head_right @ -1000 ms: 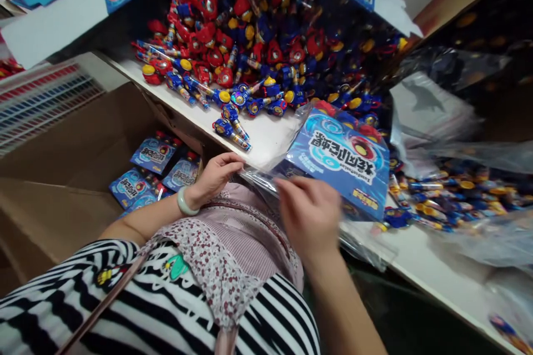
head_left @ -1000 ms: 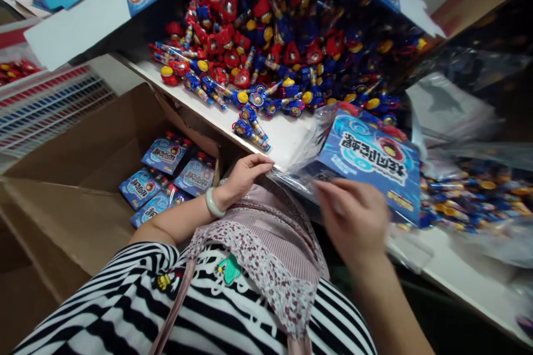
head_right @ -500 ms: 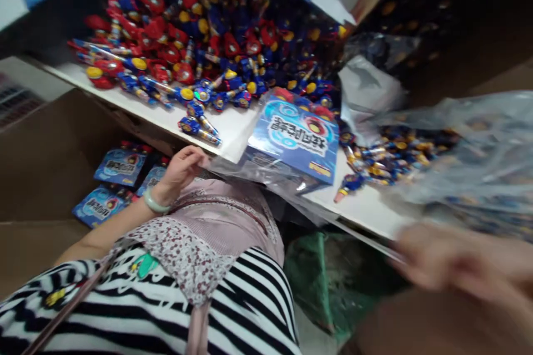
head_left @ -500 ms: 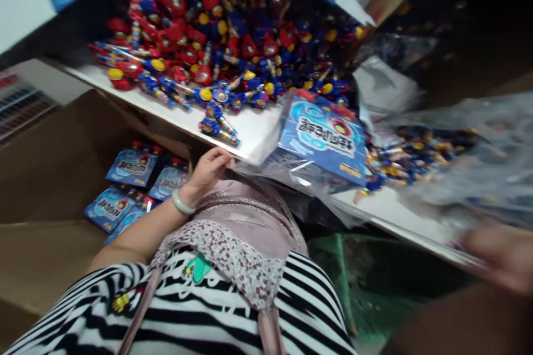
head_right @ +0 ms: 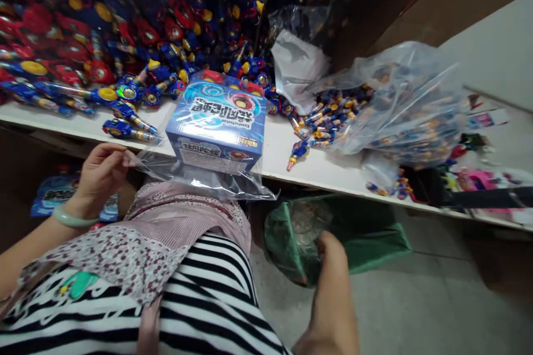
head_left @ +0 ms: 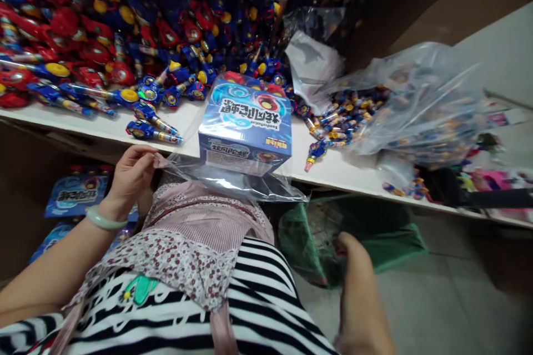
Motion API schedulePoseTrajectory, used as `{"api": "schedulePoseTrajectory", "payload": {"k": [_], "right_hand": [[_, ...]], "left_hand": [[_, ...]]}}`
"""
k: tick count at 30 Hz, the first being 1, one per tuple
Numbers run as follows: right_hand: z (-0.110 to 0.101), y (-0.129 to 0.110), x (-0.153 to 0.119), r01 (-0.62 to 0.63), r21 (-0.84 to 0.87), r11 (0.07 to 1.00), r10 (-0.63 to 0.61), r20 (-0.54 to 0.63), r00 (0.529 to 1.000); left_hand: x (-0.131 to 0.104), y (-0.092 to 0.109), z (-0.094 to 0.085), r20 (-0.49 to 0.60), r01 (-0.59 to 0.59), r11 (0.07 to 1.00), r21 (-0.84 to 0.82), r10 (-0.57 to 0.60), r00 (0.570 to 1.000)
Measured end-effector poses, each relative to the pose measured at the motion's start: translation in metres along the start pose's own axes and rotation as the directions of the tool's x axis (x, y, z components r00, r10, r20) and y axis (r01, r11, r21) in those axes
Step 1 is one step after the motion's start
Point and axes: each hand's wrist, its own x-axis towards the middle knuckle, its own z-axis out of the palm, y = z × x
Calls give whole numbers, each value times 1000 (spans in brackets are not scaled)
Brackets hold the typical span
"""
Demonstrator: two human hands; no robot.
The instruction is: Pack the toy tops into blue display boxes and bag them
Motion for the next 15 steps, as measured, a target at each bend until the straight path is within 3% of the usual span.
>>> {"api": "schedulePoseTrajectory", "payload": {"k": [3,5,6,8,10,11,12,13,15], "right_hand": [[16,2,18,37,-17,999,-36,63,997],[32,-21,28,222,-61,973,-219,58,974],[40,-36,30,356,-101,929,-353,44,935],[50,-61,26,601,-176,780,-605,33,795],[53,-72,10,726,-193,660,-733,48,679],[52,-71,-1,744,-166,648,-745,64,663],[51,-66,-12,731,-112,674,-729,59,681],[51,-60,-21,684,-35,729,-684,1,729],[56,-50,-29,451,212,867,-427,-152,892]], "left_hand": [[6,1,1,22,-51,997,66,49,999],[9,5,1,45,-71,994,78,67,997],[9,9,-3,69,-78,993,88,72,995],[6,21,-18,177,-95,983,158,66,982],[-3,36,-44,327,-93,955,281,-4,945],[-9,42,-58,349,-69,944,322,-50,936],[-15,45,-70,322,-16,942,336,-99,941],[-20,47,-79,266,68,945,320,-158,951],[-25,41,-82,191,297,926,232,-343,920]]}}
